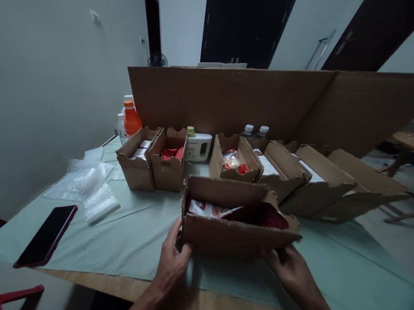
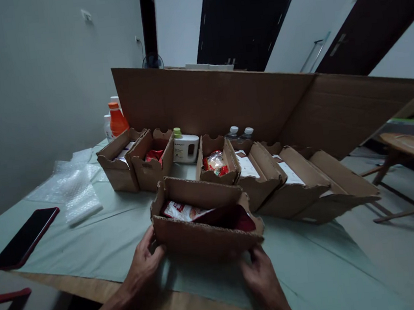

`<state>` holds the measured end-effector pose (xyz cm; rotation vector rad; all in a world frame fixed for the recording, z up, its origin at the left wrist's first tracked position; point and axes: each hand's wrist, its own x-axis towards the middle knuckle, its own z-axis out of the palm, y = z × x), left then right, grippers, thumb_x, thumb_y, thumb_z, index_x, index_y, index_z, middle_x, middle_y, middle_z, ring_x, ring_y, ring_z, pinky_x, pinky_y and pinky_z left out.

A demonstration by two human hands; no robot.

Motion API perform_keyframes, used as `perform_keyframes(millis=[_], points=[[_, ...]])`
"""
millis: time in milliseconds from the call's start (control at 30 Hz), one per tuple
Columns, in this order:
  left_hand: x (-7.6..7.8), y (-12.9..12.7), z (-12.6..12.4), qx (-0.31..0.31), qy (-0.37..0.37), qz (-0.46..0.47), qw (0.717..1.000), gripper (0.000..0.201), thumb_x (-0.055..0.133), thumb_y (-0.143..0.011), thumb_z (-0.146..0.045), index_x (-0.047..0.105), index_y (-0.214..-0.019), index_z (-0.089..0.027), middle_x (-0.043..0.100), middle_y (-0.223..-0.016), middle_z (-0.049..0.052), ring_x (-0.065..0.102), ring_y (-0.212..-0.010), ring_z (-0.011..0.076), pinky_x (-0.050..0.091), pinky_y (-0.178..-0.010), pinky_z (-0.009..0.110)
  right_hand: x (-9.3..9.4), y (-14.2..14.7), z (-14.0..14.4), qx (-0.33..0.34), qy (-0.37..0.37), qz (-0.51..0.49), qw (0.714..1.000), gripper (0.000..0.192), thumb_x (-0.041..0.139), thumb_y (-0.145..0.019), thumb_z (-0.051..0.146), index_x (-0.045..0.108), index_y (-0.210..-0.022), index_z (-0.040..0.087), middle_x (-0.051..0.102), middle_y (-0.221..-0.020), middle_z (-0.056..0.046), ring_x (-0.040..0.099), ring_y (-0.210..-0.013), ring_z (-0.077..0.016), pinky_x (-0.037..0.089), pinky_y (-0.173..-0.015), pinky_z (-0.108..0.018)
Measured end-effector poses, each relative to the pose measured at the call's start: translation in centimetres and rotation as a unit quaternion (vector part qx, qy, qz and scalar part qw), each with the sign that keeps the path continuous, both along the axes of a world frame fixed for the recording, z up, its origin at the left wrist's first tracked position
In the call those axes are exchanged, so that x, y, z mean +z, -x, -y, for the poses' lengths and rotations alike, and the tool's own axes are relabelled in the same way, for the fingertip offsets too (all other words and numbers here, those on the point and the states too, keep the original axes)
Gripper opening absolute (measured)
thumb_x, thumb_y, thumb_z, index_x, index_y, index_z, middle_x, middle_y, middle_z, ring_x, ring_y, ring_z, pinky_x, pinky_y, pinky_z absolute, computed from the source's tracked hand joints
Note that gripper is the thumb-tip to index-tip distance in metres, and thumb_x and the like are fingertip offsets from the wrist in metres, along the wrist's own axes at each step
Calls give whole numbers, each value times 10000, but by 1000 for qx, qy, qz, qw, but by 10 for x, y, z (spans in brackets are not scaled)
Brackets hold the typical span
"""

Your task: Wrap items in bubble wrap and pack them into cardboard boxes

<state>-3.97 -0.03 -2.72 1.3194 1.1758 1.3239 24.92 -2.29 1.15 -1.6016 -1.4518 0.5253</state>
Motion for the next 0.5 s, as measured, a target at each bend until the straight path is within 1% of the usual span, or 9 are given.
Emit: perform_keyframes(millis=[67, 133, 233, 300, 367, 433, 500], points=[[4, -2, -20, 10, -12, 3, 1000, 634, 569, -793, -198, 514, -1424, -172, 573, -1450, 108, 505, -1365, 263, 397, -1157, 417, 8, 8, -26, 11, -8, -27, 1000, 447, 689, -720, 553, 685, -978, 188, 755, -1018, -132, 701, -962, -308, 570, -848, -399], [5, -4, -36, 11, -21, -4, 1000, 635, 571, -800, -202, 499, -1430, -169, 583, -1433, 111, 516, -1350, 258, 414, -1138, 406, 11, 13, -44, 4, -10, -53, 999, 460, 680, -730, 549, 660, -1009, 183, 753, -1036, -134, 697, -967, -298, 558, -861, -404], [3, -4, -45, 4, -31, -26, 999, 673, 563, -807, -202, 444, -1468, -150, 534, -1478, 128, 501, -1362, 261, 400, -1150, 417, 6, 17, -52, -30, -25, -74, 996, 478, 663, -735, 568, 645, -1018, 184, 751, -1051, -118, 685, -1015, -299, 537, -908, -408], [0, -1, -41, -4, -30, -49, 998, 697, 564, -798, -183, 430, -1481, -150, 504, -1506, 128, 476, -1387, 261, 366, -1180, 420, -3, 17, -48, -53, -2, -68, 996, 539, 648, -736, 595, 655, -1079, 179, 747, -1075, -110, 681, -1039, -311, 531, -910, -404], [-5, 5, -33, -20, -26, -83, 996, 690, 569, -786, -154, 459, -1467, -169, 525, -1490, 116, 484, -1381, 257, 361, -1188, 414, -17, 14, -39, -70, 61, -42, 995, 617, 620, -744, 628, 662, -1158, 173, 741, -1115, -119, 679, -1058, -341, 527, -910, -432], [-10, 18, -23, -33, -32, -127, 991, 640, 582, -785, -135, 524, -1419, -194, 571, -1442, 106, 523, -1343, 253, 396, -1165, 408, -33, 10, -30, -78, 127, -8, 989, 679, 585, -755, 655, 658, -1227, 172, 724, -1185, -139, 666, -1092, -381, 510, -935, -493], [-14, 40, -16, -23, -51, -180, 982, 542, 597, -803, -146, 600, -1341, -215, 596, -1411, 105, 549, -1314, 259, 429, -1138, 417, -48, 5, -22, -87, 155, 19, 984, 701, 562, -769, 663, 648, -1274, 185, 705, -1239, -146, 657, -1108, -405, 496, -945, -545]])
